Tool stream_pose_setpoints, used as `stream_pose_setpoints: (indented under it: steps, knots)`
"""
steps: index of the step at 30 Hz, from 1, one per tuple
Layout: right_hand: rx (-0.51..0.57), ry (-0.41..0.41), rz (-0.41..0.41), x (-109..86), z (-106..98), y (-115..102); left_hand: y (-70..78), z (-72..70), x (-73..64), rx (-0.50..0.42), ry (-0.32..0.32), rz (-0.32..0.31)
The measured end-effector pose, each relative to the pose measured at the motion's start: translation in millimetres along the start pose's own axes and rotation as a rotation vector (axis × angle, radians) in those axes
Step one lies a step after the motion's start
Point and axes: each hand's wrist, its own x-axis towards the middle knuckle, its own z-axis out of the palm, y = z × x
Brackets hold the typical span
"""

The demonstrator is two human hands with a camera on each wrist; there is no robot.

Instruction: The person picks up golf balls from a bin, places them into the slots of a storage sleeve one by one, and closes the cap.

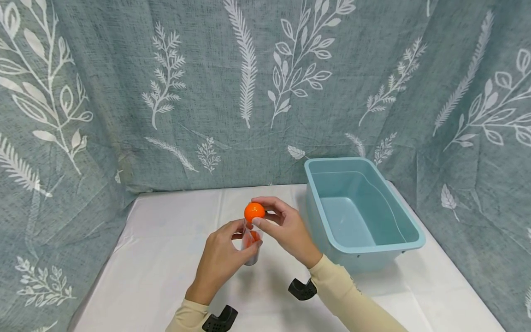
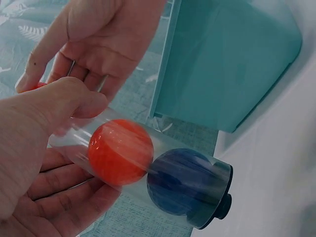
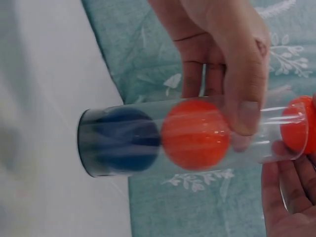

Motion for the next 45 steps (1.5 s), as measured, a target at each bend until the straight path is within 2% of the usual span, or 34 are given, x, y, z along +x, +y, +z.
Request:
stream_pose_setpoints:
  steps: [9, 14, 20, 26, 34, 40, 45]
  knots:
    - [-0.036, -0.052, -0.009, -1.3, 4, 11, -5.1, -2.6, 2.2, -0.007, 0.01, -0.007]
    - [0.0, -0.076, -0.036, -1.6, 5, 17, -9.0, -3.3, 3.2, -0.023, 0.001, -0.035]
    - [0.023, -0.072, 0.018, -0.1, 7, 20, -14.0, -1.1, 4.0, -0.046, 0.0, -0.046]
    - [-0.003, -0.044, 0.065, 2.6, 7, 23, -21.3, 8.0, 1.8, -0.083, -0.01, -0.067]
    - [-0.026, -0.012, 0.102, 4.9, 5, 38, -34.4, 22.4, -5.1, -0.123, -0.019, -0.108]
    - [-0.056, 0.04, 0.144, 9.4, 1, 56, -43.7, 30.6, -9.6, -0.137, -0.01, -0.106]
    - [-0.083, 0.104, 0.198, 18.9, -4, 81, -48.1, 35.9, -13.5, -0.144, -0.011, -0.12]
